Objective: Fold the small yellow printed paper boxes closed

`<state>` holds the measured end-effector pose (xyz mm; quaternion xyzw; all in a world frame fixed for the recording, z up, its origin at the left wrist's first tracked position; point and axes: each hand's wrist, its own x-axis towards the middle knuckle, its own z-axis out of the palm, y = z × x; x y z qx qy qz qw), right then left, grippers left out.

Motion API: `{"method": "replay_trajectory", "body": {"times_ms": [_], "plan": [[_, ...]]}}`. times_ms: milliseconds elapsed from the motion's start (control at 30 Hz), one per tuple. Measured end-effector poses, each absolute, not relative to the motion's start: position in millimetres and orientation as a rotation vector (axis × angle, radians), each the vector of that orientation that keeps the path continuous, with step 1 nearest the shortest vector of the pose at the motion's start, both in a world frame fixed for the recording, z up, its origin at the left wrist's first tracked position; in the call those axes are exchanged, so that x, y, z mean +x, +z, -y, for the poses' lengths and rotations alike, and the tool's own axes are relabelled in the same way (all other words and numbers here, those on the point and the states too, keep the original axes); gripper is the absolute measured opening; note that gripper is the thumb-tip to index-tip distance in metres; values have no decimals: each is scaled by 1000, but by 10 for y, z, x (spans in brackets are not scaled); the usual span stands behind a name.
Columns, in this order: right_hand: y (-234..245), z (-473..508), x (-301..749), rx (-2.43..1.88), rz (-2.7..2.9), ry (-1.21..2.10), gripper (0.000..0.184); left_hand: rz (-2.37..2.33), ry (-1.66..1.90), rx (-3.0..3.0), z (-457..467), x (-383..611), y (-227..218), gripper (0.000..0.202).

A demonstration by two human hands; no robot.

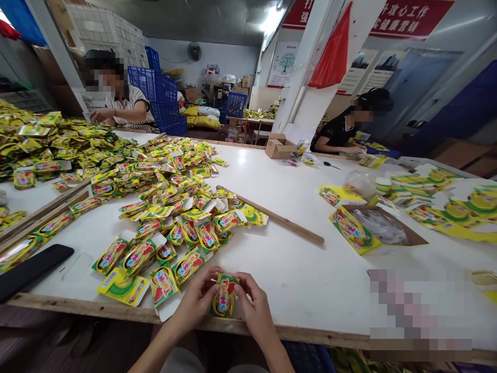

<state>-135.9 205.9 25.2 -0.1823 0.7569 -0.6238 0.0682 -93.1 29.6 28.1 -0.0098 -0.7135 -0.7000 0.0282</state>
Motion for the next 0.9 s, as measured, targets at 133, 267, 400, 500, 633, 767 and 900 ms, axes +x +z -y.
{"method": "replay_trajectory", "body": {"times_ms": [133,267,400,500,633,767,900], "plan": [[297,-1976,-1467,-636,-2349,-1845,21,2222,-2094,-26,-272,-947,285,19],[300,-1916,-1500,-581,-2341,-1984,15,2166,-2035,-37,-309,-948,252,31],[317,-1931,-1442,-687,-2340,-1941,14,2256,-1875,-50,-317,-930,316,21],[348,-1930,-1397,-764,-2377,-1913,12,2313,-1781,-7,-320,-933,391,12],[386,-1872,-1400,-654,-2433,-1913,12,2265,-1842,87,-351,-965,416,15],[453,-1809,-1458,-524,-2490,-1838,14,2188,-1909,217,-377,-1026,401,19],[493,-1796,-1477,-518,-2411,-1840,16,2124,-1989,218,-382,-1060,384,19]]}}
